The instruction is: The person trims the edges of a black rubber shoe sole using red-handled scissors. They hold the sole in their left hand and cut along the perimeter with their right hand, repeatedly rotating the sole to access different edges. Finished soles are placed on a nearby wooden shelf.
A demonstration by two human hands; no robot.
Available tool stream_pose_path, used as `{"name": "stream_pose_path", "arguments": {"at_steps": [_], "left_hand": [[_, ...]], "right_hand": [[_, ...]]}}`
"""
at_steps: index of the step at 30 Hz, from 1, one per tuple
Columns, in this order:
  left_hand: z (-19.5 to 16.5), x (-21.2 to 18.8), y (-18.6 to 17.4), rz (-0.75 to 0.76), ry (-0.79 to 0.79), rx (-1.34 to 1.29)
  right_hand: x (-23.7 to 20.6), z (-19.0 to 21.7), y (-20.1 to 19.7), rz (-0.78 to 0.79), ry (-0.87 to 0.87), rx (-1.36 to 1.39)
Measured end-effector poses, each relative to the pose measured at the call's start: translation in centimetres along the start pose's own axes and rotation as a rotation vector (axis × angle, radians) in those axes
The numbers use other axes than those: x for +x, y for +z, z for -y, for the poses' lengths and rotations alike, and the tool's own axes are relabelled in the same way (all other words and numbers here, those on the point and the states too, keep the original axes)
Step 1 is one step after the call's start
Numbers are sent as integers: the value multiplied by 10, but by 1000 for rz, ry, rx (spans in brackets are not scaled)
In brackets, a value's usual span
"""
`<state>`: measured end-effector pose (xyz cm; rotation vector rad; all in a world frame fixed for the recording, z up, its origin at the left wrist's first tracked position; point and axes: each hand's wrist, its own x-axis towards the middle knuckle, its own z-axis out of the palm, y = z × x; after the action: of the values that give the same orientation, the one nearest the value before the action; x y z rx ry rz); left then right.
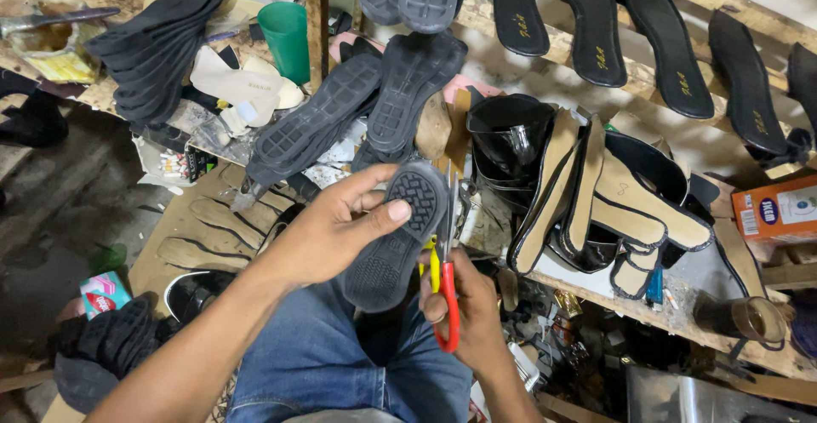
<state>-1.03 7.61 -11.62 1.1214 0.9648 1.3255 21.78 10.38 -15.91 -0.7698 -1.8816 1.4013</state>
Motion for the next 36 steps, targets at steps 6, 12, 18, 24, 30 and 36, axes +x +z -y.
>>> {"name": "stream_pose_path", "arguments": {"at_steps": [6, 12, 18, 24, 30, 36], "left_hand": [[-3, 1, -4, 38, 10, 90], [-23, 2, -6, 68, 95, 195], [-44, 3, -13, 47, 200, 532], [-53, 3, -14, 26, 245, 714], [-61, 5, -17, 75, 273, 850], [-61, 5, -20, 117, 311, 1035]], "right_hand": [[4, 9, -4, 32, -158, -93], [6, 17, -10, 48, 94, -20], [6, 14, -15, 70, -9, -15], [5, 14, -20, 104, 15, -69], [5, 15, -20, 121, -5, -15], [5, 8, -25, 113, 27, -83]]}}
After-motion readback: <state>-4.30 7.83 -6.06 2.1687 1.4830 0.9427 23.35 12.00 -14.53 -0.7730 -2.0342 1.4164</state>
